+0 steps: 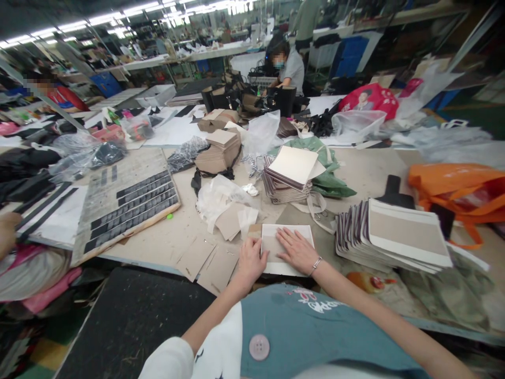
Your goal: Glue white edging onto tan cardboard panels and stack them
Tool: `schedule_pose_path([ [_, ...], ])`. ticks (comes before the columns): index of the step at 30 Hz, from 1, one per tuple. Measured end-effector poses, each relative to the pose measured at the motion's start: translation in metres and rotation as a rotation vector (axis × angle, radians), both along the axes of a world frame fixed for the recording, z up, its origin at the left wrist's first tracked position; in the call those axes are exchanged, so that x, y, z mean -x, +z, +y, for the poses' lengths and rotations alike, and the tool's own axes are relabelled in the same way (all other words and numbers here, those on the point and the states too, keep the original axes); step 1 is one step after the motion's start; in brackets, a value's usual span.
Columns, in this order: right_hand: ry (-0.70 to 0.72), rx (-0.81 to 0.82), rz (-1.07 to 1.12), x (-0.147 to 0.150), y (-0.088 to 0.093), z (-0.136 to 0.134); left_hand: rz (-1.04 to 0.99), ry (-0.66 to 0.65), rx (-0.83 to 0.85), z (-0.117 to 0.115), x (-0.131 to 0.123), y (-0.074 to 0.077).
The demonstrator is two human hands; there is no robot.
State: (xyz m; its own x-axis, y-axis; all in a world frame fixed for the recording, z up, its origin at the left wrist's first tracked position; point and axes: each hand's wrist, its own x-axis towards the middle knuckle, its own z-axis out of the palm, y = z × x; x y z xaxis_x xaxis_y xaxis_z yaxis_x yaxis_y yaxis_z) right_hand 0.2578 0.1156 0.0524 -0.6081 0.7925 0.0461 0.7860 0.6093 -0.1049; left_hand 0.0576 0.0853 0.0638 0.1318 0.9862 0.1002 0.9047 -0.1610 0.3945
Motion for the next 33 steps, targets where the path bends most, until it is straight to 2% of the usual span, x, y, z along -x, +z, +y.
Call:
schedule_pose_path([
  [5, -0.001, 0.01, 0.045, -0.002, 0.0, 0.001, 0.024, -0.003, 0.035, 0.002, -0.001, 0.003],
  [11, 0.001, 0.026, 0.06, -0.004, 0.0, 0.001, 0.158, -0.233, 0.075, 0.013, -0.005, 0.014],
  [14, -0.024, 0.007, 0.074, -0.005, 0.001, -0.002, 0.193, -0.283, 0.08, 0.016, -0.008, 0.017],
  [20, -0.139, -0.024, 0.043, -0.017, 0.008, -0.017, 0.227, -0.277, 0.068, 0.014, -0.012, 0.017],
  [25, -0.27, -0.032, 0.024, -0.025, 0.006, -0.026, 0.248, -0.259, 0.074, 0.013, -0.014, 0.014],
  [33, -0.301, -0.041, -0.007, -0.026, 0.005, -0.024, 0.239, -0.247, 0.085, 0.013, -0.015, 0.015],
])
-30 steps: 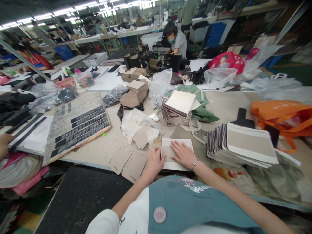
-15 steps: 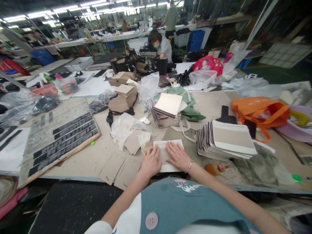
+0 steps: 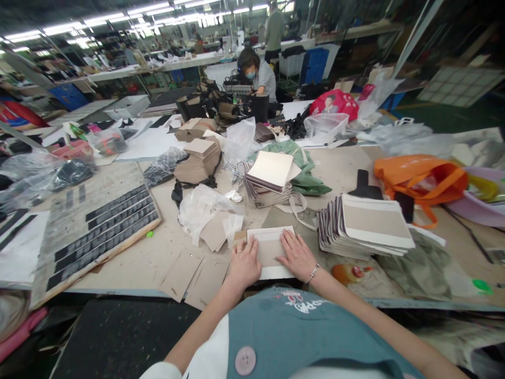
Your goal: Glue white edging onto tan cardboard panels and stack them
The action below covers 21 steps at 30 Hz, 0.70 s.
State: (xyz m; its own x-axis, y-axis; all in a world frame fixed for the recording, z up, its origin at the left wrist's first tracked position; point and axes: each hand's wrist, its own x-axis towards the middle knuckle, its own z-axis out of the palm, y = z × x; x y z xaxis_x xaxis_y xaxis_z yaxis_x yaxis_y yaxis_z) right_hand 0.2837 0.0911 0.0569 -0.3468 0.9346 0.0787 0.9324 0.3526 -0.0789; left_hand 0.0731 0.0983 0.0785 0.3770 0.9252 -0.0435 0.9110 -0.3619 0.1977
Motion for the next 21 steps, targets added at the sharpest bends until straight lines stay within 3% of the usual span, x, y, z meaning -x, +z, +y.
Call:
schedule_pose_path([
  [8, -0.014, 0.029, 0.102, -0.003, -0.007, 0.003, -0.042, 0.045, 0.033, 0.001, -0.002, 0.002],
  [12, 0.001, 0.006, 0.315, -0.011, -0.014, 0.003, -0.071, 0.06, 0.027, 0.002, -0.001, 0.001],
  [17, -0.231, -0.093, 0.61, -0.025, -0.021, -0.001, -0.165, 0.093, 0.082, 0.005, 0.004, -0.002],
  [21, -0.38, 0.004, 0.718, -0.034, -0.026, -0.006, -0.372, 0.113, 0.136, 0.015, 0.011, -0.011],
])
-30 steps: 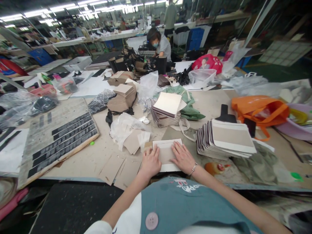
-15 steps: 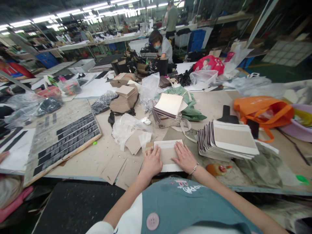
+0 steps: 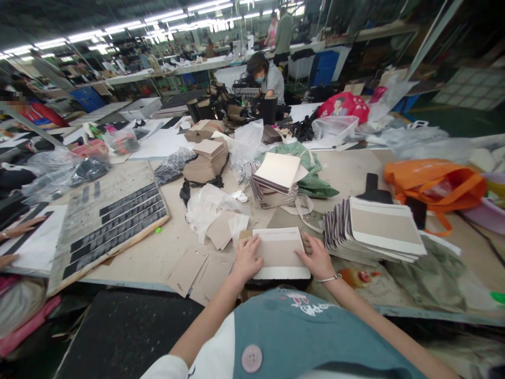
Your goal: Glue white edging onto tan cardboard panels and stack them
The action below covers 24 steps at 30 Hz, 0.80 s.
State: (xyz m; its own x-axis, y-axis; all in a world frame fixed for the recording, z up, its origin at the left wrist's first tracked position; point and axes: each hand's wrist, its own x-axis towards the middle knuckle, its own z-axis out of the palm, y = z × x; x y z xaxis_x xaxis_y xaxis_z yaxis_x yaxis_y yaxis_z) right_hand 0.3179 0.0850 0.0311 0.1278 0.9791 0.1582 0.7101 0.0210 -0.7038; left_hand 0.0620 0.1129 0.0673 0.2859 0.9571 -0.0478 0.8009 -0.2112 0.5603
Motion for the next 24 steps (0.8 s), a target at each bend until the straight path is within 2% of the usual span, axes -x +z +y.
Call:
schedule_pose_path([
  [3, -0.002, 0.059, -0.015, -0.002, 0.0, -0.003, -0.316, 0.181, 0.056, 0.006, 0.003, -0.009],
  [6, -0.014, 0.088, -0.019, -0.002, 0.002, -0.004, -0.645, 0.368, 0.197, 0.008, 0.002, -0.014],
  [8, -0.03, 0.117, 0.034, -0.001, 0.003, -0.004, -0.782, 0.448, 0.296, 0.007, 0.0, -0.014],
  [11, -0.06, 0.141, 0.122, -0.001, 0.002, -0.004, -0.934, 0.553, 0.334, 0.004, -0.005, -0.013],
  [15, -0.104, 0.12, 0.187, -0.001, 0.0, -0.005, -1.153, 0.557, 0.472, -0.002, -0.012, -0.013],
  [18, -0.13, 0.119, 0.242, 0.0, 0.003, -0.007, -1.199, 0.562, 0.567, -0.005, -0.015, -0.012],
  [21, -0.141, 0.139, 0.306, 0.001, 0.011, -0.009, -1.232, 0.573, 0.593, -0.006, -0.019, -0.007],
  [24, -0.158, 0.15, 0.343, 0.001, 0.024, -0.011, -1.293, 0.531, 0.611, -0.007, -0.026, 0.005],
])
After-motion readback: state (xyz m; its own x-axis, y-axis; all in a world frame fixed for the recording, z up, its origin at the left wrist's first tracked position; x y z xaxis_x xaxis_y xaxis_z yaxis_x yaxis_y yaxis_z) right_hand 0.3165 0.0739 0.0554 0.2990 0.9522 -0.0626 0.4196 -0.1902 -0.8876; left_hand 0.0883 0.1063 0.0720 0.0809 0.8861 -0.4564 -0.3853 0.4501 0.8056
